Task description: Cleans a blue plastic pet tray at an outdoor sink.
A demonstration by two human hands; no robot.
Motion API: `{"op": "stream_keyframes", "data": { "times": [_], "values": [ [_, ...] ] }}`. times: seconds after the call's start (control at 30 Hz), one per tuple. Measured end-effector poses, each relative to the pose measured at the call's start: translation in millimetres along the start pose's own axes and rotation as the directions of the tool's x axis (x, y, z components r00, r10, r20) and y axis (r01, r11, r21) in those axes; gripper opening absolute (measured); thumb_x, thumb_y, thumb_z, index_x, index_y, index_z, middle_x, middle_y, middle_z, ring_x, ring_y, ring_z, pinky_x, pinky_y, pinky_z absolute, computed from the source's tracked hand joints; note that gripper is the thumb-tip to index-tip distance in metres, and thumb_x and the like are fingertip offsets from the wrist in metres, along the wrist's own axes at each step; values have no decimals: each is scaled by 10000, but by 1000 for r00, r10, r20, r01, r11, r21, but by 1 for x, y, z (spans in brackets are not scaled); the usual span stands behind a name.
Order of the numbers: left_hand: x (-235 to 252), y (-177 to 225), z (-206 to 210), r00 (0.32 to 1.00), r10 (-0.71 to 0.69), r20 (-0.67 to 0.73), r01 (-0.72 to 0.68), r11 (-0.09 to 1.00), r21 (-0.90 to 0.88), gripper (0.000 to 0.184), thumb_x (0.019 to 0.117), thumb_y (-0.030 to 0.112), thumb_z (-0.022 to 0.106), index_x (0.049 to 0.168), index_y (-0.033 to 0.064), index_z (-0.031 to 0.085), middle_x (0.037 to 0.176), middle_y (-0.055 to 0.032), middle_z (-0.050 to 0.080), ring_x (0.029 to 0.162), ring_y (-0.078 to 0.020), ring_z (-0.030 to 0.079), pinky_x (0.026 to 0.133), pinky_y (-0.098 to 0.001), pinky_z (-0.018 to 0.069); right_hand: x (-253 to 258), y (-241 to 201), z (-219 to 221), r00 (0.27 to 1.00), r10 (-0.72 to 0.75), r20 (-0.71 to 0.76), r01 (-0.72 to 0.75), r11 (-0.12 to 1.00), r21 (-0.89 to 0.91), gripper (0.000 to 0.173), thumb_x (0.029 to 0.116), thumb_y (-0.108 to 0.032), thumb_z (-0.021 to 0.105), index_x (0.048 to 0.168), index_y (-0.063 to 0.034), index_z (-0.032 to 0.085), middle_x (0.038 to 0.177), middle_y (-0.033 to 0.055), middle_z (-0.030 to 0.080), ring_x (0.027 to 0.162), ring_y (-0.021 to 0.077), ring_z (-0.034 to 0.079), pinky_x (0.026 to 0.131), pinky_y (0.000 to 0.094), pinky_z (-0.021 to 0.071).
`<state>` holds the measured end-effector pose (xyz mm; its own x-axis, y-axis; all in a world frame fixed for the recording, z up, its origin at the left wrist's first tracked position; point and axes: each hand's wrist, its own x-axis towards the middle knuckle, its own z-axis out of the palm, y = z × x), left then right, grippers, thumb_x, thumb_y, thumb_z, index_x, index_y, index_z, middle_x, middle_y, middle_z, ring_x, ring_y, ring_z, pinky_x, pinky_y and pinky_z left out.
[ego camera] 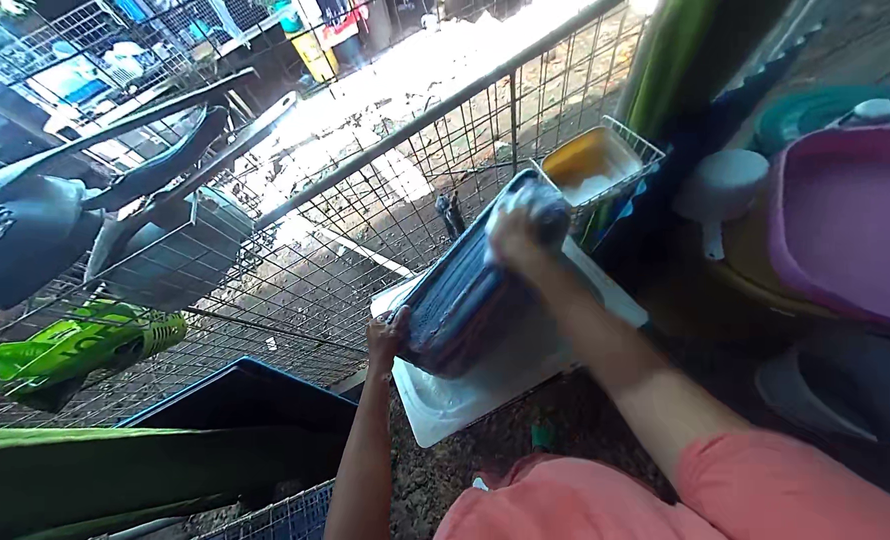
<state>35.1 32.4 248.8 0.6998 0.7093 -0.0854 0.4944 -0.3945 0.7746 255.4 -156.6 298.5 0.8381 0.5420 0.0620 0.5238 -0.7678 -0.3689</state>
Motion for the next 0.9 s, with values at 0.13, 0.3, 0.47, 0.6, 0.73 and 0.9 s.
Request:
{"op": "stream_keyframes", "data": {
  "times": [0.13,0.3,0.47,0.6,0.73,0.9],
  "values": [
    [-3,-1,2,999,30,-20,-30,999,12,390,1055,265,548,931,-68,710,834,-159,687,811,-216,652,834,-448,517,-105,-102,67,909,-409,79,391,903,178,498,996,-255,548,1410,20,576,1540,311,444,1502,495,304,1212,694,182],
    [-8,-9,2,996,42,-73,-49,995,-85,370,1025,272,571,848,-32,687,715,-40,631,673,-88,590,722,-342,517,-41,-24,45,889,-409,-207,446,875,187,290,917,-209,674,1148,-53,753,1359,276,608,1358,476,496,1119,657,379],
    [-16,3,8,998,-9,-59,3,995,-97,370,1036,282,583,858,-22,696,707,-39,631,655,-92,586,703,-345,515,45,55,-20,988,-6,-152,30,987,156,347,957,-173,644,1195,74,687,1356,339,555,1344,508,472,1097,656,389],
    [-8,3,12,997,12,-81,-23,991,-133,364,1023,287,595,822,-2,691,675,-4,617,622,-58,574,674,-311,518,-61,-28,50,875,-467,-125,484,852,200,255,942,-192,630,1115,-45,747,1214,198,700,1213,379,631,1043,566,491],
    [-14,1,12,993,6,-119,-21,992,-123,355,1019,246,595,803,-23,677,654,0,602,606,-39,559,663,-286,505,-75,-42,43,795,-605,-34,571,729,376,273,909,-175,709,1146,-46,755,1301,204,678,1291,383,597,1091,558,467],
    [-17,1,11,984,-10,-180,-22,985,-174,309,1002,200,620,780,-11,660,627,37,581,570,5,538,620,-225,494,74,88,-11,940,-278,-196,319,921,223,260,918,-140,688,1078,59,736,1165,300,675,1176,474,615,1034,623,467]
  ]
}}
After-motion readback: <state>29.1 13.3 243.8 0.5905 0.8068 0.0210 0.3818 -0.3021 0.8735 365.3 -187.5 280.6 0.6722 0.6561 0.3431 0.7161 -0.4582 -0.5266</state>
